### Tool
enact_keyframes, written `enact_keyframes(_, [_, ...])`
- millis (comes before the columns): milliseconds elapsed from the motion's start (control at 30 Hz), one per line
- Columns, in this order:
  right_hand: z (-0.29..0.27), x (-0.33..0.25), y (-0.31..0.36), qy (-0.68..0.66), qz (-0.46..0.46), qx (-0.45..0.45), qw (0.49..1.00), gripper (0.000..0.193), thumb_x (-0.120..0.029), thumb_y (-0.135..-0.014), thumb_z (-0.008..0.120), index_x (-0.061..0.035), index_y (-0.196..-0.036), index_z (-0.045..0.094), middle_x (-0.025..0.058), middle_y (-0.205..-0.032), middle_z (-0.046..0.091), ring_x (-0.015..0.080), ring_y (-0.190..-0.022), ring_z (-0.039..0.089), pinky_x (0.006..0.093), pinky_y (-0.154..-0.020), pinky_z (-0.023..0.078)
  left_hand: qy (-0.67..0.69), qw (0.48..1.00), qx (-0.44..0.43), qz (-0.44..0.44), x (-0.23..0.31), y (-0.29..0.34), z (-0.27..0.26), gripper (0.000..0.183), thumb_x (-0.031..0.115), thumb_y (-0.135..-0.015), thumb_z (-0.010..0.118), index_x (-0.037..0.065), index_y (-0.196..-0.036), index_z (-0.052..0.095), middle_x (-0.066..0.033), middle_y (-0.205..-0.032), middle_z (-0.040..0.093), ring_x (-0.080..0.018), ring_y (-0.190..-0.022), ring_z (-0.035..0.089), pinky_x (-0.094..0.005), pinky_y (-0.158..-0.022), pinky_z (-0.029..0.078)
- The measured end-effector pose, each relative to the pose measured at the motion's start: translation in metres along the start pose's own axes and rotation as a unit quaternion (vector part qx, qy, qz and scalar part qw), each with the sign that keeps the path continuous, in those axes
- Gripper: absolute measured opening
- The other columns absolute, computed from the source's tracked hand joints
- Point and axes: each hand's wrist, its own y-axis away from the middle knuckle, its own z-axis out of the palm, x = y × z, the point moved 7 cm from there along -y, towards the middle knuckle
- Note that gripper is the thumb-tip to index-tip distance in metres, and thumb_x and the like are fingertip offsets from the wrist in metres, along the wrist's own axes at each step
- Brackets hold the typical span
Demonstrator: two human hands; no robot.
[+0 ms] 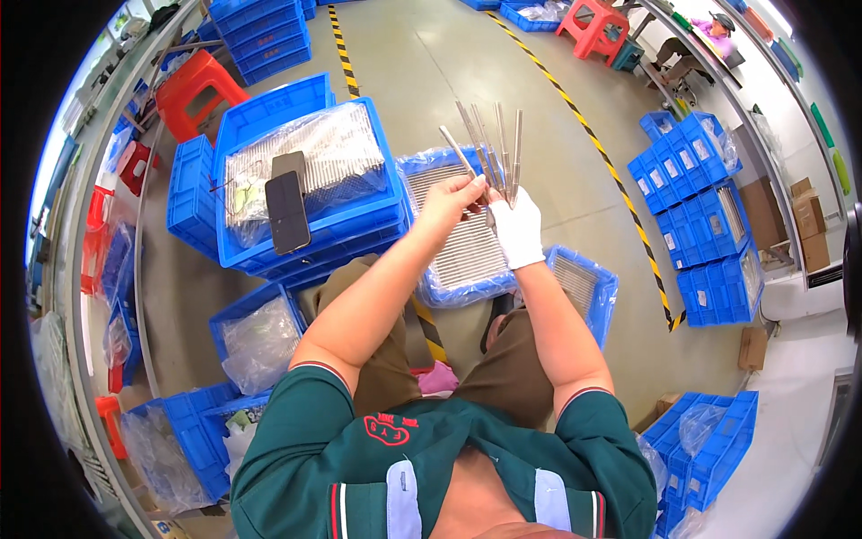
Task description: The person sits in a factory setting and repeatedly picks up bundles of long, thin metal rods from a blue crate. They separate the rods, inspect them, and place them back into the crate or a neighboring container. The process is repetitive and involves handling the rods with gloved hands.
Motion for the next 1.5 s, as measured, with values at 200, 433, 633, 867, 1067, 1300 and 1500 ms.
enact_keyframes(200, [0.0, 0.013, -0.01, -0.002, -0.002, 0.051, 0.999, 0.026, -0.023, -0.088, 0.06, 0.0011, -0.098, 0.06, 0.0115, -0.081, 0.065, 0.0203, -0.072, 0.06, 0.0338, -0.066, 0.048, -0.056, 0.994, 0.062, 0.066, -0.003, -0.002, 0.008, 0.026, 0.03, -0.093, 0.053, 0.007, -0.086, 0.064, 0.0013, -0.074, 0.06, -0.0072, -0.067, 0.052, -0.0234, -0.062, 0.04])
enact_keyframes(433, [-0.02, 0.005, -0.032, -0.187, 0.063, 0.018, 0.98, 0.016, -0.021, -0.09, 0.059, -0.0047, -0.09, 0.057, -0.0016, -0.054, 0.045, 0.0075, -0.043, 0.04, 0.0242, -0.039, 0.03, -0.087, 0.991, -0.099, 0.011, -0.008, 0.006, 0.023, 0.025, 0.026, -0.094, 0.052, 0.004, -0.085, 0.061, -0.0005, -0.073, 0.058, -0.0089, -0.065, 0.052, -0.0239, -0.062, 0.043])
enact_keyframes(633, [-0.018, 0.009, -0.026, -0.238, 0.107, 0.015, 0.965, 0.016, -0.021, -0.084, 0.066, -0.0069, -0.078, 0.06, -0.0032, -0.056, 0.046, 0.0072, -0.044, 0.039, 0.0239, -0.039, 0.027, -0.054, 0.974, -0.209, -0.069, -0.035, 0.014, 0.044, 0.027, 0.029, -0.093, 0.052, 0.006, -0.083, 0.06, -0.0016, -0.069, 0.057, -0.011, -0.063, 0.054, -0.0244, -0.06, 0.044])
enact_keyframes(867, [-0.049, 0.037, -0.048, -0.292, 0.096, 0.148, 0.94, 0.013, -0.02, -0.084, 0.065, -0.0097, -0.084, 0.057, -0.0016, -0.06, 0.048, 0.0098, -0.036, 0.036, 0.0257, -0.032, 0.026, -0.046, 0.965, -0.245, -0.076, -0.034, 0.028, 0.064, 0.028, 0.031, -0.094, 0.048, 0.007, -0.081, 0.054, -0.0055, -0.068, 0.057, -0.0132, -0.06, 0.055, -0.0259, -0.059, 0.045])
enact_keyframes(1067, [-0.117, 0.057, -0.075, -0.348, 0.115, 0.198, 0.909, 0.017, -0.023, -0.086, 0.062, -0.0108, -0.078, 0.053, -0.0023, -0.051, 0.042, 0.0102, -0.034, 0.035, 0.0243, -0.031, 0.026, -0.12, 0.956, -0.251, -0.093, -0.023, 0.037, 0.037, 0.033, 0.032, -0.097, 0.043, 0.006, -0.08, 0.054, -0.0054, -0.069, 0.059, -0.0157, -0.059, 0.06, -0.0275, -0.057, 0.049])
enact_keyframes(1300, [-0.035, 0.034, -0.043, -0.232, 0.096, 0.109, 0.962, 0.022, -0.027, -0.087, 0.064, -0.0069, -0.079, 0.057, -0.0017, -0.058, 0.048, 0.0079, -0.044, 0.042, 0.0244, -0.038, 0.031, 0.245, 0.928, -0.264, -0.092, -0.018, 0.018, 0.039, 0.027, 0.026, -0.095, 0.051, 0.001, -0.089, 0.058, -0.0173, -0.105, 0.061, -0.0299, -0.101, 0.061, -0.0441, -0.089, 0.05])
enact_keyframes(1500, [0.014, 0.001, -0.021, -0.117, 0.037, -0.095, 0.988, 0.02, -0.023, -0.084, 0.068, -0.0064, -0.079, 0.058, -0.0011, -0.064, 0.052, 0.0064, -0.057, 0.046, 0.0233, -0.049, 0.037, 0.176, 0.909, -0.333, -0.181, -0.019, 0.037, 0.043, 0.031, 0.034, -0.092, 0.056, 0.003, -0.09, 0.06, 0.0017, -0.068, 0.044, -0.008, -0.057, 0.037, -0.0245, -0.052, 0.03])
